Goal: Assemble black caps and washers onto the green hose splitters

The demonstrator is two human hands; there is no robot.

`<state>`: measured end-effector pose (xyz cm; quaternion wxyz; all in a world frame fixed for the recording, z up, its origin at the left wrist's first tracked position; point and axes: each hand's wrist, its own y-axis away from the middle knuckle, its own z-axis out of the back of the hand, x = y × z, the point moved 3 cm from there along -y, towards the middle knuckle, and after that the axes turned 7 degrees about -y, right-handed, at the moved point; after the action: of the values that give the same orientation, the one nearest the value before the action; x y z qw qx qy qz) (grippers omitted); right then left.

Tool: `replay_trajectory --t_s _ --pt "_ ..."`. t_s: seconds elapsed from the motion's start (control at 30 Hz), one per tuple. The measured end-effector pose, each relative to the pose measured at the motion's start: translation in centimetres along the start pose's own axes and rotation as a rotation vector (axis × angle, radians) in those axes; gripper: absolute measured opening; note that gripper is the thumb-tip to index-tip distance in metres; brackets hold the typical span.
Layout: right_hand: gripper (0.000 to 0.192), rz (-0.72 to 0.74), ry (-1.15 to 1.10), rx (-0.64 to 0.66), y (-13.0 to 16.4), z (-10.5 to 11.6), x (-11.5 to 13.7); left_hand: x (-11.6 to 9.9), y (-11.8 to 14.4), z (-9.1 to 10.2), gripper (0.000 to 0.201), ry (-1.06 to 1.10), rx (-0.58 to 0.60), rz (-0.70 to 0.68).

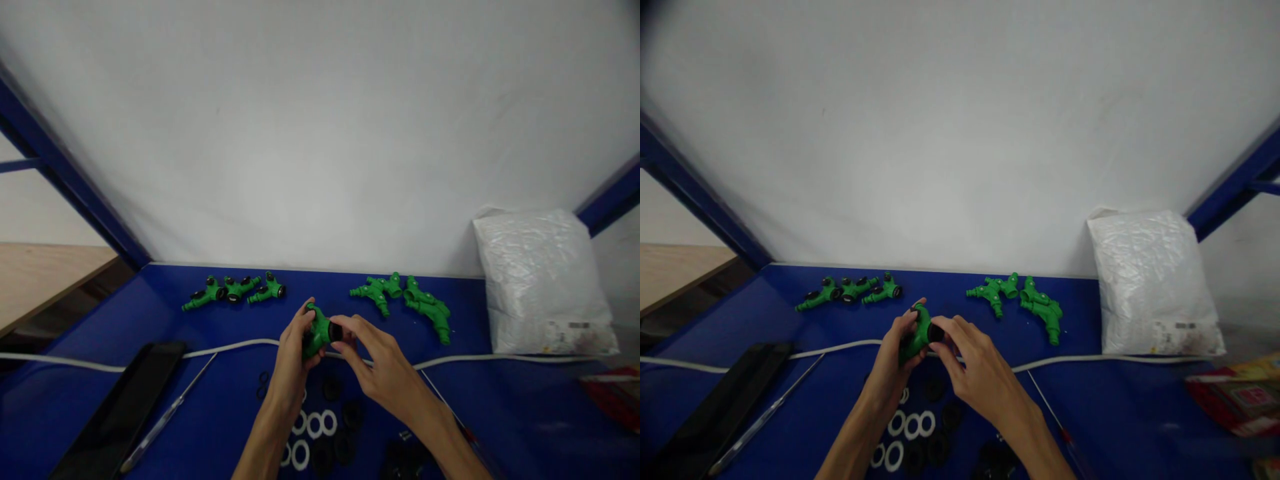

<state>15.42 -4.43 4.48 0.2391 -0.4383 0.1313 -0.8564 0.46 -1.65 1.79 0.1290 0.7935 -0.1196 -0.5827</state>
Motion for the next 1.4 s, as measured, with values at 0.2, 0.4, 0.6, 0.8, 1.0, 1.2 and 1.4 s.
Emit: replay_trajectory --t_s 0.2,0.4,0.6,0.8,1.0,1.2,1.4 --pt "0.021 -0.119 0.088 -0.063 0.0 0.2 -0.3 0.1 0.0 -0.2 0.061 -0.005 0.021 0.046" --pt "0.034 0.048 0.006 0.024 0.0 -0.2 0.3 -0.4 0.4 -0.4 0.056 0.021 -0.002 0.062" --pt "0.017 -0.142 0.003 -0.029 0.0 -0.4 -0.5 0.2 0.1 -0.2 0.060 -0.011 0.039 0.060" --pt "0.033 -0.012 0.047 -0.021 0.0 0.3 0.3 -0.2 0.5 -0.5 0.054 0.036 0.047 0.075" --pt "0.016 -0.071 -0.013 -0.011 -0.1 0.0 0.0 -0.5 0.6 -0.5 0.062 0.023 0.028 0.073" --pt "0.025 -0.065 0.053 -0.047 0.0 0.3 0.2 -0.2 0.5 -0.5 0.059 0.013 0.058 0.055" --pt "0.025 -0.030 -0.005 0.026 -0.1 0.0 0.4 0.0 0.2 -0.3 0.059 0.034 0.029 0.046"
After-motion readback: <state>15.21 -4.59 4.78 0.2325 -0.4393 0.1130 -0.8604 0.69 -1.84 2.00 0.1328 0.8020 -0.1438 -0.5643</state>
